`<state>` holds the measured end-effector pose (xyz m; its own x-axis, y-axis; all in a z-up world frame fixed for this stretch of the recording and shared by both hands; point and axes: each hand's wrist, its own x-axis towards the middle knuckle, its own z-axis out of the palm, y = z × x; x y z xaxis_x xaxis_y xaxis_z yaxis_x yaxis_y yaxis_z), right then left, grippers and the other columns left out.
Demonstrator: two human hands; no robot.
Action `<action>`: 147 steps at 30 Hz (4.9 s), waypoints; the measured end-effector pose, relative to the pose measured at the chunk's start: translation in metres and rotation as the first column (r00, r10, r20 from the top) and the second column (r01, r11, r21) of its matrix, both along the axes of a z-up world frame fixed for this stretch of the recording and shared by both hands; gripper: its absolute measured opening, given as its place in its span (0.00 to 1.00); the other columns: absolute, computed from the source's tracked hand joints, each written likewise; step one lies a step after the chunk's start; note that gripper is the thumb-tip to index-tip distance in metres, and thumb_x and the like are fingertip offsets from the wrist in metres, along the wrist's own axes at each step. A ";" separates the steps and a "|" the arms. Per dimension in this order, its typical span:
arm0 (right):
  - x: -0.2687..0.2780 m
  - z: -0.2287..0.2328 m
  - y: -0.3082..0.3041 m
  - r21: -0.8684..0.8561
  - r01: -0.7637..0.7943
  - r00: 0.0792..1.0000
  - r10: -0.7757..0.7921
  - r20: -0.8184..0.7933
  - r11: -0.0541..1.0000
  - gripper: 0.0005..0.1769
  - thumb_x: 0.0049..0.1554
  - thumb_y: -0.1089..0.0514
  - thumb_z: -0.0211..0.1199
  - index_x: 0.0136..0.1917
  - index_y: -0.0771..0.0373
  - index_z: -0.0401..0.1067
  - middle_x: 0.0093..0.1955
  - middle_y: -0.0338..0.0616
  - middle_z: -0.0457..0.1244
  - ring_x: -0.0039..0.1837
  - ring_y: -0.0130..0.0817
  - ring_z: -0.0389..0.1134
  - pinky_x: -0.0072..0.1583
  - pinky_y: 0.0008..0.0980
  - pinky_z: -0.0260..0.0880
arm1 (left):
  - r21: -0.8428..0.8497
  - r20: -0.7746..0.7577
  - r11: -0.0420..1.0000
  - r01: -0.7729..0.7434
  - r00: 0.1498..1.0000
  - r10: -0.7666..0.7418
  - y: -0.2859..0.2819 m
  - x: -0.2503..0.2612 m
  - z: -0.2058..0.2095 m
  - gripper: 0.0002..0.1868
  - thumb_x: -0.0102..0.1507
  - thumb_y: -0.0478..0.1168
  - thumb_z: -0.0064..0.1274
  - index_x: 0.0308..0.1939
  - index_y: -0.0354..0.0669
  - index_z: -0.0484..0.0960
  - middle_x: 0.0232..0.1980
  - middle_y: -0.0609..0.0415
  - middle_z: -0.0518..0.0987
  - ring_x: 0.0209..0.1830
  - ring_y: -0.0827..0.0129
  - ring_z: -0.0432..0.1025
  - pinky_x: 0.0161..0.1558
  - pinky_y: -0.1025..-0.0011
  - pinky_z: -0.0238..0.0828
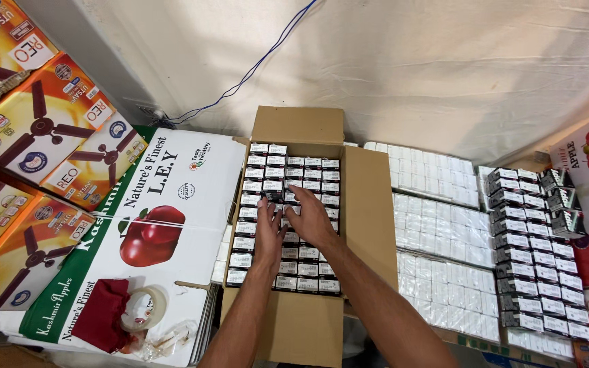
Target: The person repeatedly picks small white boxes from a stack and places them into a larger cardboard box. The person arranges the small boxes in neat rows inside the larger box.
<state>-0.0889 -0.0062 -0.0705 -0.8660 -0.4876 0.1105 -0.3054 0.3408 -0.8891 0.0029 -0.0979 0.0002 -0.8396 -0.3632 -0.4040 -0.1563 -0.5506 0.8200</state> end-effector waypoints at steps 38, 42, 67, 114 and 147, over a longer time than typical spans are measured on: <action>0.037 0.055 0.147 -0.223 0.340 0.938 -0.347 0.005 0.914 0.33 0.52 0.63 0.71 0.71 0.65 0.68 0.66 0.54 0.61 0.55 0.44 0.71 0.55 0.38 0.79 | -0.215 -0.057 0.974 -0.068 0.997 0.057 0.129 -0.042 -0.031 0.29 0.60 0.38 0.65 0.65 0.43 0.75 0.41 0.55 0.74 0.37 0.75 0.69 0.38 0.75 0.69; 0.046 0.047 0.224 -0.199 0.467 0.884 -0.455 0.106 0.861 0.37 0.49 0.68 0.71 0.71 0.65 0.68 0.65 0.54 0.61 0.53 0.42 0.71 0.55 0.38 0.80 | -0.187 0.000 0.975 0.117 0.993 -0.119 0.203 -0.037 -0.022 0.29 0.56 0.36 0.67 0.62 0.46 0.79 0.43 0.56 0.77 0.43 0.71 0.74 0.45 0.72 0.75; 0.031 -0.058 0.528 0.098 0.901 0.421 -0.906 0.034 0.422 0.26 0.52 0.58 0.73 0.65 0.52 0.78 0.62 0.48 0.68 0.53 0.43 0.75 0.57 0.38 0.77 | -0.045 0.172 0.656 0.753 0.653 -0.738 0.512 -0.123 -0.090 0.40 0.69 0.66 0.49 0.75 0.43 0.66 0.68 0.32 0.68 0.57 0.49 0.74 0.49 0.57 0.82; 0.027 0.018 0.350 -0.100 0.537 0.844 -0.535 0.048 0.838 0.18 0.59 0.64 0.62 0.63 0.58 0.75 0.57 0.50 0.71 0.63 0.47 0.72 0.65 0.43 0.73 | 0.188 -0.010 0.883 0.430 0.900 -0.436 0.299 -0.057 0.007 0.22 0.68 0.41 0.48 0.65 0.39 0.77 0.63 0.46 0.77 0.59 0.63 0.74 0.59 0.61 0.73; -0.055 0.022 -0.026 0.245 -0.104 0.994 0.095 0.046 0.964 0.33 0.63 0.53 0.56 0.78 0.62 0.56 0.73 0.61 0.57 0.74 0.60 0.60 0.73 0.61 0.63 | 0.211 0.016 0.977 -0.021 1.000 0.018 -0.018 -0.051 -0.033 0.41 0.73 0.65 0.32 0.83 0.55 0.38 0.82 0.46 0.49 0.82 0.48 0.46 0.78 0.44 0.50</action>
<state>-0.1439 -0.0326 -0.0489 -0.8129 -0.5800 -0.0520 -0.3203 0.5199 -0.7919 -0.0477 -0.1162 -0.0327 -0.8268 -0.2842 -0.4854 -0.1551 -0.7143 0.6825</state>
